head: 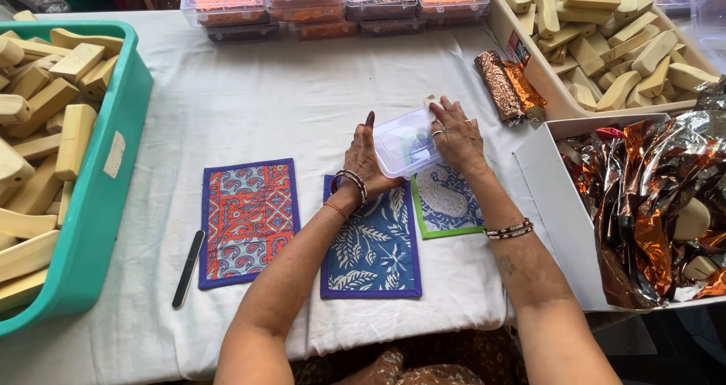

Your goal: The person cleans the inside of a small transparent plastic container using a white cloth. They then place a foil-wrapped item into the container and close the lid. Later, they pick up a wooden block and wipe it with the cloth.

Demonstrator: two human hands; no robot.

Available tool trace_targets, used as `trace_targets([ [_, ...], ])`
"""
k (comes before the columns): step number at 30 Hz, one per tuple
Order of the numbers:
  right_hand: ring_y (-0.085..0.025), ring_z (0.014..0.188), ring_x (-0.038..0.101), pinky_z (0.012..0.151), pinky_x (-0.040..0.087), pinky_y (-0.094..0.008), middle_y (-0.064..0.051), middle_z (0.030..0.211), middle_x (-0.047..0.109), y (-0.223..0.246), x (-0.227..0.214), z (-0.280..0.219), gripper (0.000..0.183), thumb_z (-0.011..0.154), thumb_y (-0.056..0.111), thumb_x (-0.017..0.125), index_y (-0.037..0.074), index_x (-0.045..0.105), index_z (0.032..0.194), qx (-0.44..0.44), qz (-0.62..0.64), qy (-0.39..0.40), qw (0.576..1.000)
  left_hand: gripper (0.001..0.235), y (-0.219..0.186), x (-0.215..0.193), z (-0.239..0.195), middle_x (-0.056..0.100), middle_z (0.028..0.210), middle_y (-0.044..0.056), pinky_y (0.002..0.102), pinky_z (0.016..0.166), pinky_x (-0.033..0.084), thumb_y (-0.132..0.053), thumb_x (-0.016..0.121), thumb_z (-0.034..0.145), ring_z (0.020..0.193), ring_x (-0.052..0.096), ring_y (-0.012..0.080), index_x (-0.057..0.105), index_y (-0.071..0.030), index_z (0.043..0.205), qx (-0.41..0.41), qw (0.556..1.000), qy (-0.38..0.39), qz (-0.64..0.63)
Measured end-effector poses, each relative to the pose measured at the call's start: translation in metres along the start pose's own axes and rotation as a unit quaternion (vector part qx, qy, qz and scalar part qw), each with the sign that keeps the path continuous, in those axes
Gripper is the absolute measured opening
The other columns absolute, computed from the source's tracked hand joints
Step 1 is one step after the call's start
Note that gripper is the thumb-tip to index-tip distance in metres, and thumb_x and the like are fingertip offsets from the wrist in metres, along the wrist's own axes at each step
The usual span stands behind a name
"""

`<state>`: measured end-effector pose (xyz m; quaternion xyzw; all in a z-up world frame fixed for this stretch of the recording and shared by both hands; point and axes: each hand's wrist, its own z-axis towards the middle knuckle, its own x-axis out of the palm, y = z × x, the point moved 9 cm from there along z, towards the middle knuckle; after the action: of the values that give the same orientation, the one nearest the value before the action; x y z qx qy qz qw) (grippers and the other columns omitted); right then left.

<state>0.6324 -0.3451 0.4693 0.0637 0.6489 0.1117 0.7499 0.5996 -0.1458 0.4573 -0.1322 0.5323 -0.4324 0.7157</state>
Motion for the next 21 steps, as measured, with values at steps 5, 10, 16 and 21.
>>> trace_targets([
  [5, -0.031, 0.152, 0.027, 0.12, 0.017, -0.066, -0.01, 0.167, 0.028, 0.036, 0.019, -0.012, 0.056, 0.106, 0.036, 0.031, 0.016, 0.036, 0.158, -0.041, -0.1, -0.013, 0.994, 0.16, 0.007, 0.006, 0.001, 0.046, 0.127, 0.02, 0.049, 0.092, 0.057, -0.048, 0.098, 0.042, 0.111, 0.058, 0.0385, -0.006, -0.009, 0.158, 0.001, 1.0, 0.0, 0.008],
  [10, -0.033, 0.151, 0.031, 0.121, 0.019, -0.068, -0.013, 0.162, 0.034, 0.117, 0.019, -0.047, 0.056, 0.102, 0.031, 0.037, 0.012, 0.043, 0.154, -0.216, 0.002, -0.016, 0.976, 0.146, 0.027, 0.02, 0.003, 0.047, 0.134, 0.021, 0.048, 0.095, 0.057, -0.046, 0.091, 0.067, 0.117, 0.059, 0.0384, -0.008, -0.009, 0.168, 0.004, 1.0, -0.012, 0.017],
  [16, -0.028, 0.142, 0.043, 0.112, 0.025, -0.074, -0.008, 0.158, 0.04, 0.052, -0.002, -0.008, 0.047, 0.104, 0.029, 0.035, 0.016, 0.05, 0.146, -0.076, -0.1, -0.041, 0.991, 0.157, -0.01, -0.008, 0.0, 0.047, 0.125, 0.021, 0.048, 0.09, 0.056, -0.05, 0.099, 0.044, 0.11, 0.057, 0.039, -0.005, -0.011, 0.156, -0.001, 1.0, -0.003, -0.002],
  [21, -0.03, 0.127, 0.059, 0.108, 0.045, -0.05, -0.013, 0.153, 0.048, -0.023, 0.003, 0.002, 0.042, 0.102, 0.026, 0.049, 0.013, 0.057, 0.14, 0.026, 0.074, -0.114, 0.99, 0.145, 0.021, -0.002, 0.0, 0.042, 0.142, 0.025, 0.047, 0.094, 0.056, -0.046, 0.093, 0.055, 0.116, 0.06, 0.0394, -0.002, -0.009, 0.157, -0.042, 0.997, -0.061, 0.003],
])
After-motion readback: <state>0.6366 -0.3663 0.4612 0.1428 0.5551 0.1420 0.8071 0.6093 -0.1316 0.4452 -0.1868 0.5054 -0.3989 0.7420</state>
